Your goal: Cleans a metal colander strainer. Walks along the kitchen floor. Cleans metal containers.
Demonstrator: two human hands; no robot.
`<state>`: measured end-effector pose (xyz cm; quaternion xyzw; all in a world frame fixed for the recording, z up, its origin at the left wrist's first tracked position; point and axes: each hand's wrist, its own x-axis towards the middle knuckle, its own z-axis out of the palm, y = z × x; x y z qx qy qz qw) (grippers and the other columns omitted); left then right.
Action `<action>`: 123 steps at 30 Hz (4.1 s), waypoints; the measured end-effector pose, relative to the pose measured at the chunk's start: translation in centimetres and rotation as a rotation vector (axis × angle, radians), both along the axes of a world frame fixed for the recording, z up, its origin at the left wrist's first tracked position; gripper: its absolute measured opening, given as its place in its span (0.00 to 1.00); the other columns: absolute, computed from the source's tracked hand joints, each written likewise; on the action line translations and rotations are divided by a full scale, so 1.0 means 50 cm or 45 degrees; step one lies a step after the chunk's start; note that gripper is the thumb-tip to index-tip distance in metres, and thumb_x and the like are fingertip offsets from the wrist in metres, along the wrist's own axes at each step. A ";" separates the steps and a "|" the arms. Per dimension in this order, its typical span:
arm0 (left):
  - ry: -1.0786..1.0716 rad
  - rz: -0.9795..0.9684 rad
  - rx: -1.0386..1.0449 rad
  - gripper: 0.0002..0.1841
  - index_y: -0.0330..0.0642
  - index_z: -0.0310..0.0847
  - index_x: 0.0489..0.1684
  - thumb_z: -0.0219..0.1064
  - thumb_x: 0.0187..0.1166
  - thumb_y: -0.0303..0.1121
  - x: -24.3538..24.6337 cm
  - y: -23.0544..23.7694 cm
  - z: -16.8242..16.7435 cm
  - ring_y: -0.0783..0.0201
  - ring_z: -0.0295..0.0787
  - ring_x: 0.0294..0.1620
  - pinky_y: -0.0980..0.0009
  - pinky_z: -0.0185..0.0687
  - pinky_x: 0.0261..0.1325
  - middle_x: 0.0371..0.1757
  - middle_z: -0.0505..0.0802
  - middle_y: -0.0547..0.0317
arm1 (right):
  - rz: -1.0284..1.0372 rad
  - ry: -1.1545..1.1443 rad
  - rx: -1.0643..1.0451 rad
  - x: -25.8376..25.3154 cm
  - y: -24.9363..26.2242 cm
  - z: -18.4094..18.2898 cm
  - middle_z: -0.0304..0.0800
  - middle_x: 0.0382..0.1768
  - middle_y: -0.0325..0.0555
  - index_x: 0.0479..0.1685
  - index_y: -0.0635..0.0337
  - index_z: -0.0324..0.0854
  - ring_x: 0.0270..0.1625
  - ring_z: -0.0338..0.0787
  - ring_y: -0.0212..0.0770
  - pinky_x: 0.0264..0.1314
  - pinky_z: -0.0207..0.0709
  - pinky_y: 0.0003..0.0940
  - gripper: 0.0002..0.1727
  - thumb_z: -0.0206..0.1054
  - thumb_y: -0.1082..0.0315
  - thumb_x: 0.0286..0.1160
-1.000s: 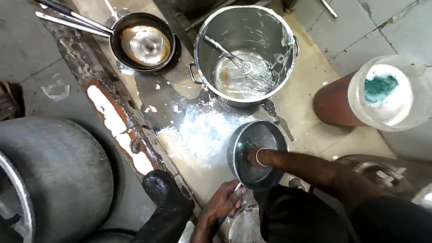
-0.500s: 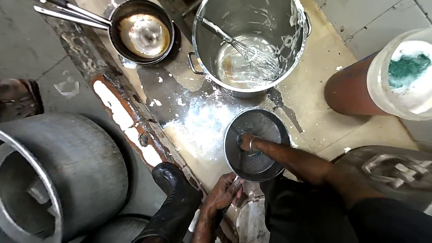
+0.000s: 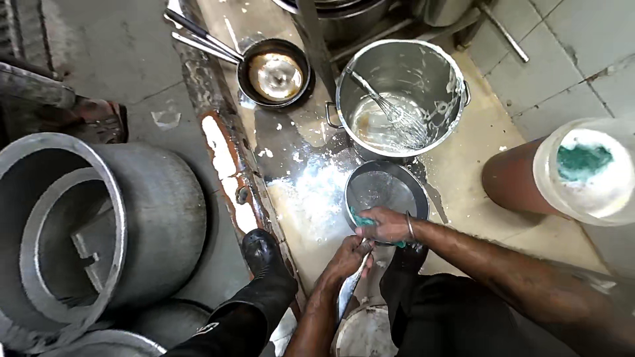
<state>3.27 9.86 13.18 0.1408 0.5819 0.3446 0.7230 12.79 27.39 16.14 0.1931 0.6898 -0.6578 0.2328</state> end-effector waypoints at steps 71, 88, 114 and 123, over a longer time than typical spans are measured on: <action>0.366 0.785 -0.192 0.22 0.24 0.81 0.51 0.51 0.96 0.40 -0.055 -0.073 -0.053 0.54 0.95 0.32 0.60 0.92 0.40 0.35 0.95 0.41 | -0.655 -0.408 -0.063 -0.010 -0.378 0.060 0.87 0.53 0.61 0.64 0.68 0.77 0.53 0.90 0.53 0.61 0.82 0.53 0.21 0.61 0.59 0.85; 0.416 0.438 -0.461 0.20 0.42 0.74 0.73 0.61 0.91 0.44 -0.067 -0.209 -0.062 0.64 0.72 0.14 0.68 0.76 0.18 0.23 0.77 0.58 | -1.141 -0.351 0.457 -0.037 -0.183 0.003 0.87 0.63 0.67 0.88 0.60 0.63 0.64 0.89 0.64 0.69 0.79 0.63 0.31 0.58 0.55 0.90; 1.013 -0.132 -0.480 0.14 0.34 0.85 0.61 0.66 0.82 0.30 -0.121 -0.261 -0.198 0.46 0.91 0.53 0.46 0.83 0.62 0.50 0.93 0.39 | -0.334 -0.129 0.665 -0.250 -0.008 -0.169 0.80 0.79 0.58 0.80 0.61 0.76 0.83 0.76 0.56 0.87 0.65 0.58 0.30 0.37 0.53 0.98; 0.975 -0.077 -0.637 0.14 0.37 0.86 0.59 0.68 0.83 0.36 -0.107 -0.265 -0.230 0.45 0.92 0.54 0.44 0.83 0.61 0.51 0.94 0.40 | -0.684 -0.315 0.579 -0.191 -0.038 -0.169 0.91 0.62 0.60 0.71 0.55 0.84 0.68 0.88 0.60 0.74 0.77 0.62 0.23 0.56 0.52 0.92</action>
